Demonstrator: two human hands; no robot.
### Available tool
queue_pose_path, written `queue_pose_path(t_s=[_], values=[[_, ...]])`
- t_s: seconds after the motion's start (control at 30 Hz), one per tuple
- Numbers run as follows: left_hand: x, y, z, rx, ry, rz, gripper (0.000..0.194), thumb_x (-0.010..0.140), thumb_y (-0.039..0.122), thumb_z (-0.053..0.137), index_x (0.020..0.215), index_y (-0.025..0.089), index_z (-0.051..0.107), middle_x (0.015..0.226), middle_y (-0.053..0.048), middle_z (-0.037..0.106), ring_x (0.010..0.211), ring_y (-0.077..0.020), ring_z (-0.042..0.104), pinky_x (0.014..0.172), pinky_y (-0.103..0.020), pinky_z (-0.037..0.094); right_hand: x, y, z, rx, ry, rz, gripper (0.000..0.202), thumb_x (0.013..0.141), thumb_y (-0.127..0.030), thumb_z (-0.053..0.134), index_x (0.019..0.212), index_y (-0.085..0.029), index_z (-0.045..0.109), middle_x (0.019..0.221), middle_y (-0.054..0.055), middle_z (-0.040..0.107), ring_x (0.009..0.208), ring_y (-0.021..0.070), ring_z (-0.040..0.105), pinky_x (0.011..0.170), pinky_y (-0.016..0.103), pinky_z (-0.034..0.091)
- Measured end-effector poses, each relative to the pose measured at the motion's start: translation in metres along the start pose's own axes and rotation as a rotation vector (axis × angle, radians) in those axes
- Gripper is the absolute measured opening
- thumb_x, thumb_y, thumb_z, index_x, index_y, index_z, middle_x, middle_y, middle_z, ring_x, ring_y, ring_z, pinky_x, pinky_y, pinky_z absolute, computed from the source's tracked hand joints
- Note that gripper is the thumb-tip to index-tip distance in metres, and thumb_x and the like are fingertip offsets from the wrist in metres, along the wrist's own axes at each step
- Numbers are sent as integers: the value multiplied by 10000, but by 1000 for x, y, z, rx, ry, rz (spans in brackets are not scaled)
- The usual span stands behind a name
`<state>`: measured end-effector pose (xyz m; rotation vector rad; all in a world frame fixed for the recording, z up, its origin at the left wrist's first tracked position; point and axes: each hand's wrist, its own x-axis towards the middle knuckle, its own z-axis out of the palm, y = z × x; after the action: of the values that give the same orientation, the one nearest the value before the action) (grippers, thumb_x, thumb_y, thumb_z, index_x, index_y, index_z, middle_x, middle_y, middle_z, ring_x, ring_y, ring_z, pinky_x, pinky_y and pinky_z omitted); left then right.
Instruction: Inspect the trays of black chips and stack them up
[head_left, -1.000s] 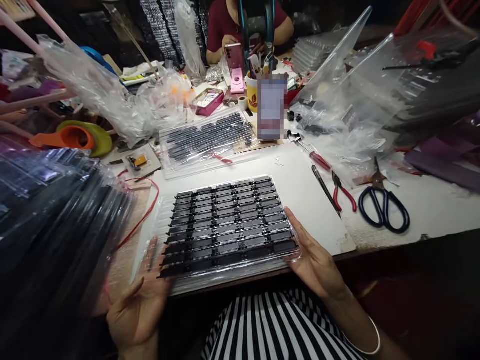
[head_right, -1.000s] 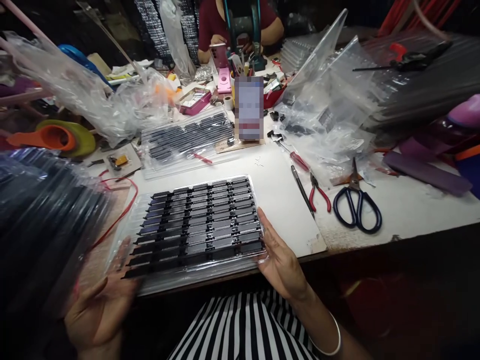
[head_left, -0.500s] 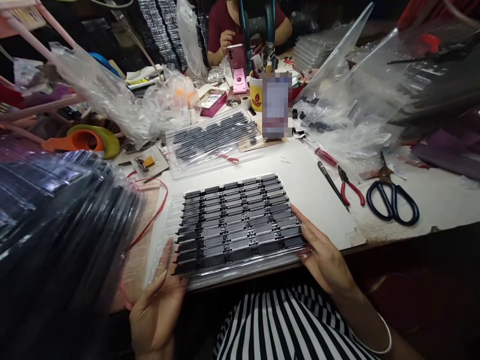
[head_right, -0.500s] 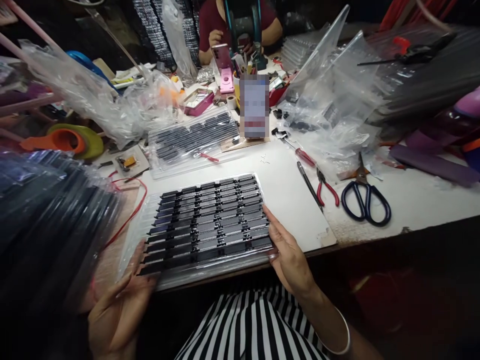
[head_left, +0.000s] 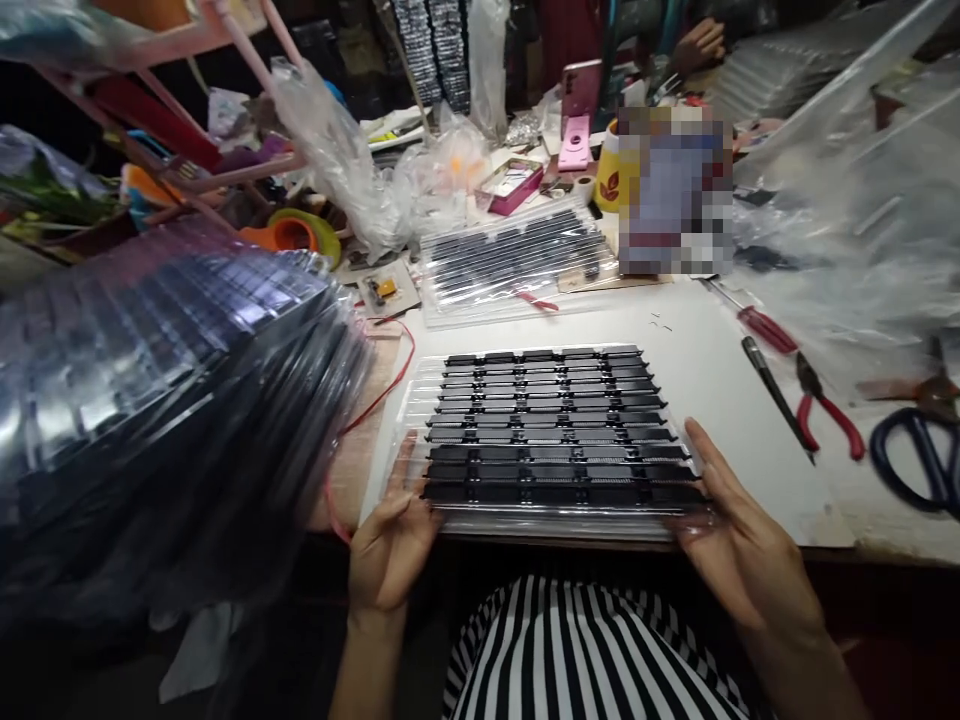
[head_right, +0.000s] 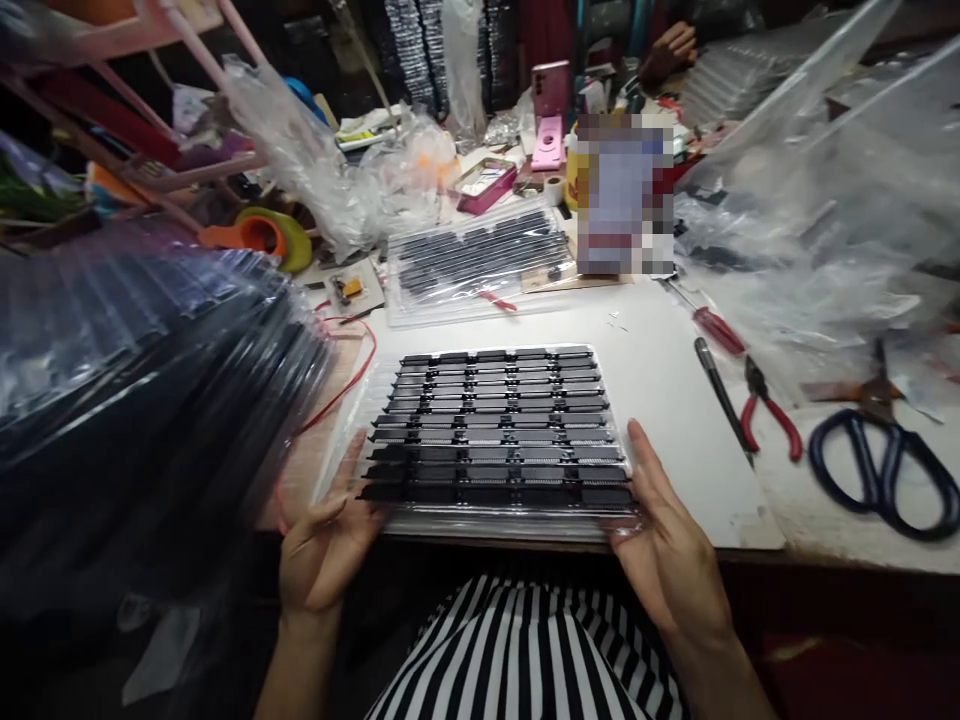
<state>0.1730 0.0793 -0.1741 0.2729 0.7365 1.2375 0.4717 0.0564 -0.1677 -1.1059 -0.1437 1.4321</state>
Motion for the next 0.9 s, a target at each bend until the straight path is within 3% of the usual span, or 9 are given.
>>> queue_pose_path(t_s=[0.17,0.33,0.57,0.77,0.9], values=[[-1,0,2,-24,29,1,679,808,93,410,1452,269,288,1186,-31,648,1055,-136,589,957,-283,419,1,2,-1,-14,41,8,414,916,-279,474,1328,-320,499,1345,2,556,1216,191,522,1042,365,427],[-1,0,3,-52,46,-1,658,841,98,399,1464,252,255,1220,-64,626,1102,-159,574,962,-315,422,2,-2,1,64,-12,38,371,914,-259,454,1265,-306,567,1364,-7,535,1230,204,506,1023,357,458],[-2,1,4,-78,3,2,639,886,109,348,1485,246,173,1177,-87,646,1007,-162,626,853,-292,475,2,-6,-1,59,80,106,305,883,-266,501,1149,-291,648,1264,15,612,1167,226,556,903,363,553],[-3,7,-3,15,-98,-75,605,927,183,329,1480,328,133,1164,-77,665,965,-223,660,884,-434,477,4,-5,-8,9,39,82,282,888,-289,513,1132,-295,654,1239,24,626,1148,217,566,828,335,584],[-3,6,-3,15,-88,-63,626,907,148,350,1475,333,160,1230,-72,636,1029,-208,643,921,-411,465,4,-5,-8,21,-20,89,280,899,-304,514,1146,-297,645,1245,17,624,1131,209,578,846,341,578]])
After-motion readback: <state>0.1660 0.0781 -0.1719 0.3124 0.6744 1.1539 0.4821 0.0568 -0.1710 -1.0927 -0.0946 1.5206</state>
